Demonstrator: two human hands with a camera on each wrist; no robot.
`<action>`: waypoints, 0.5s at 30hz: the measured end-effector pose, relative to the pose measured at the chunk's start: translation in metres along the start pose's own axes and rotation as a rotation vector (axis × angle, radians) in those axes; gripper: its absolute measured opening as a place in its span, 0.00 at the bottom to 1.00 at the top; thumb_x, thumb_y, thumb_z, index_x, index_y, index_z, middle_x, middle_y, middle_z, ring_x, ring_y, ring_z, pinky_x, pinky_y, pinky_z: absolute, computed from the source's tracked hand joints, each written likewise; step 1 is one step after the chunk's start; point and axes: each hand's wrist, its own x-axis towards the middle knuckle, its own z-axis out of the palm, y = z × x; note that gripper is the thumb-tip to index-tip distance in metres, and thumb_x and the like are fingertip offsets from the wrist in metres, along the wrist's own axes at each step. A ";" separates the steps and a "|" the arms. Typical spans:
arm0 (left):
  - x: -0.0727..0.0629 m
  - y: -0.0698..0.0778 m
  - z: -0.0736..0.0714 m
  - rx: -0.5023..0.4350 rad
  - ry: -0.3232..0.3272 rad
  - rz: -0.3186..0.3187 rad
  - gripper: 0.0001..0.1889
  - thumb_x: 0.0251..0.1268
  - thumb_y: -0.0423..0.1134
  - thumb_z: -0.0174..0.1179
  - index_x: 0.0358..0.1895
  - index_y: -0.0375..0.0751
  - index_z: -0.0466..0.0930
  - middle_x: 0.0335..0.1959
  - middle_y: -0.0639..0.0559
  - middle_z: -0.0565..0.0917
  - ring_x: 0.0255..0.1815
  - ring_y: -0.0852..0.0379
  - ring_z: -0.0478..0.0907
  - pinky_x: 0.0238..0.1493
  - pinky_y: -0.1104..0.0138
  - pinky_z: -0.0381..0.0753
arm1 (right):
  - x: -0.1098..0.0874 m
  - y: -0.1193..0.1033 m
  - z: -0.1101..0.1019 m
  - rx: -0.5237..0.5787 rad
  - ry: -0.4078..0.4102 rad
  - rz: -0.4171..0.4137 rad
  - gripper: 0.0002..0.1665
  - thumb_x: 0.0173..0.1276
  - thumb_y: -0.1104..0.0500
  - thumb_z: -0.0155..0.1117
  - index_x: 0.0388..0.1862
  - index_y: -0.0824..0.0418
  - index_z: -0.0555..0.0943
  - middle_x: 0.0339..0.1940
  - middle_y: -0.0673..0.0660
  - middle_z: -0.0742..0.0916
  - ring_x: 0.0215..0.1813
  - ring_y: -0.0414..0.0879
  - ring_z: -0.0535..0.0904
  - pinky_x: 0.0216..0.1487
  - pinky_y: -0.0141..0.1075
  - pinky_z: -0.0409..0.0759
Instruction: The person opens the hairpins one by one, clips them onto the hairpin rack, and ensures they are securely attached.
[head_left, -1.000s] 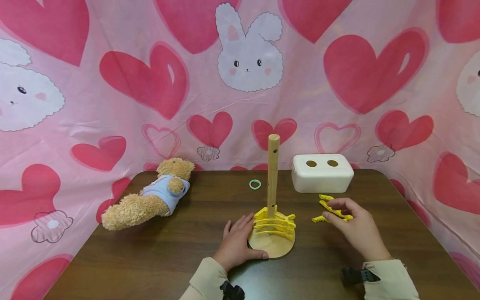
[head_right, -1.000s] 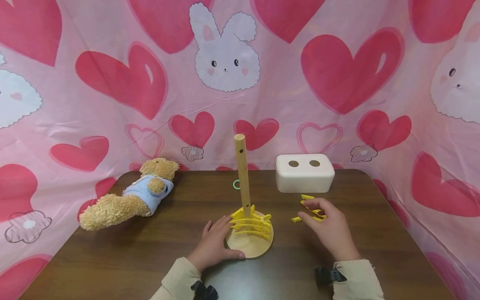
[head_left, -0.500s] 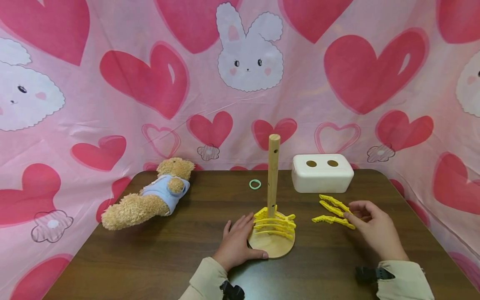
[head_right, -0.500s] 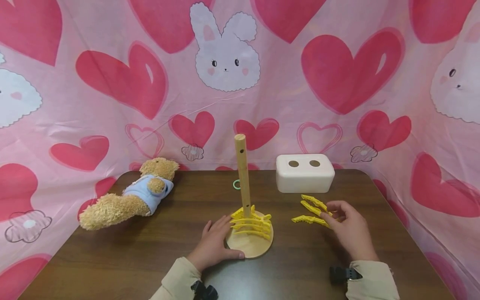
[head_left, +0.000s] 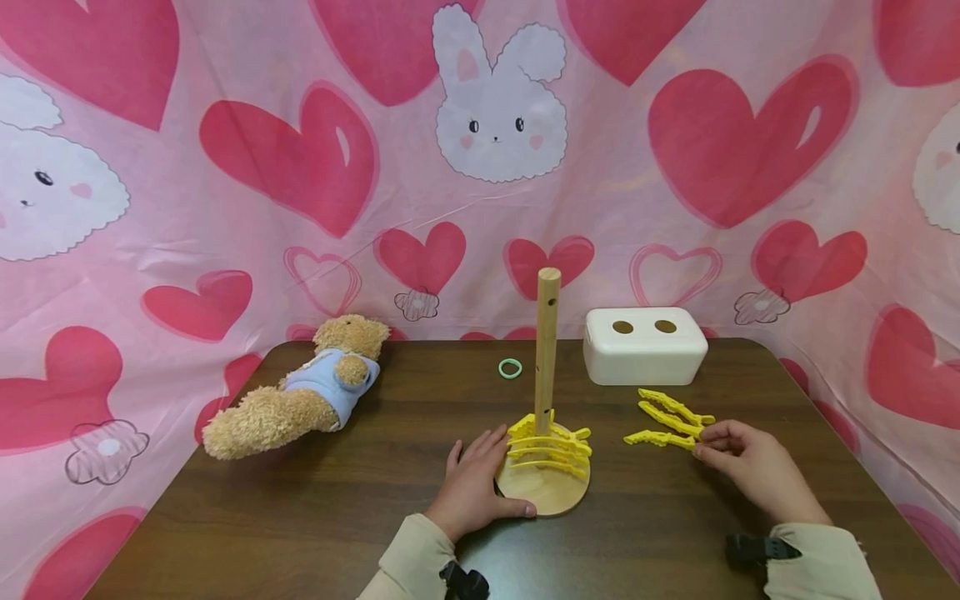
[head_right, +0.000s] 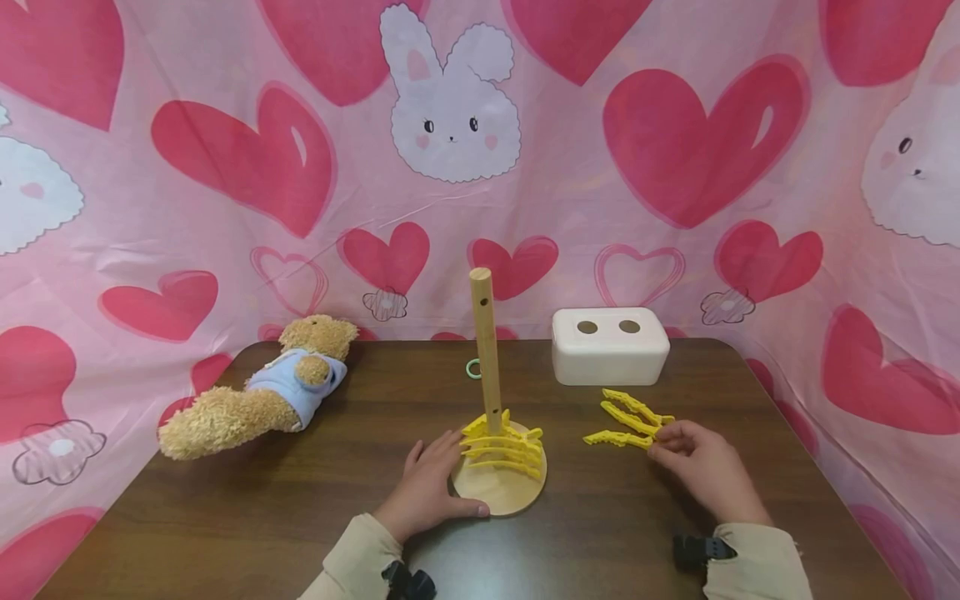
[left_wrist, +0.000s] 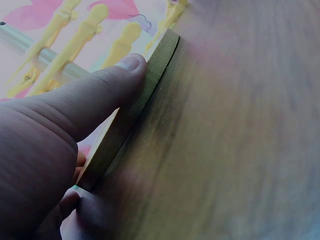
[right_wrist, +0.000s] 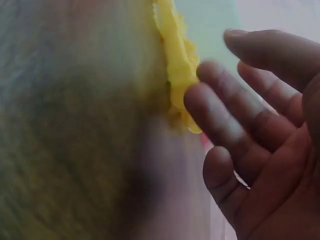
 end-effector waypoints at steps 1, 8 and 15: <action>0.000 0.000 0.000 -0.002 -0.001 -0.001 0.58 0.43 0.69 0.74 0.78 0.45 0.62 0.79 0.50 0.60 0.80 0.45 0.52 0.74 0.38 0.38 | 0.001 0.001 0.001 -0.019 -0.007 -0.007 0.22 0.65 0.49 0.74 0.47 0.65 0.82 0.38 0.56 0.87 0.37 0.47 0.80 0.36 0.37 0.77; -0.001 0.001 -0.001 -0.010 -0.004 -0.005 0.58 0.43 0.68 0.75 0.78 0.45 0.62 0.79 0.50 0.60 0.80 0.46 0.52 0.75 0.38 0.37 | 0.004 0.003 0.004 -0.070 0.002 -0.011 0.21 0.63 0.55 0.75 0.48 0.68 0.81 0.40 0.60 0.85 0.40 0.52 0.78 0.38 0.40 0.75; 0.000 0.000 0.000 0.001 -0.004 -0.003 0.57 0.43 0.68 0.74 0.78 0.46 0.62 0.79 0.50 0.60 0.80 0.46 0.53 0.75 0.38 0.38 | 0.004 0.002 0.003 -0.057 -0.013 0.013 0.22 0.63 0.57 0.75 0.50 0.69 0.80 0.36 0.57 0.82 0.38 0.50 0.76 0.37 0.39 0.73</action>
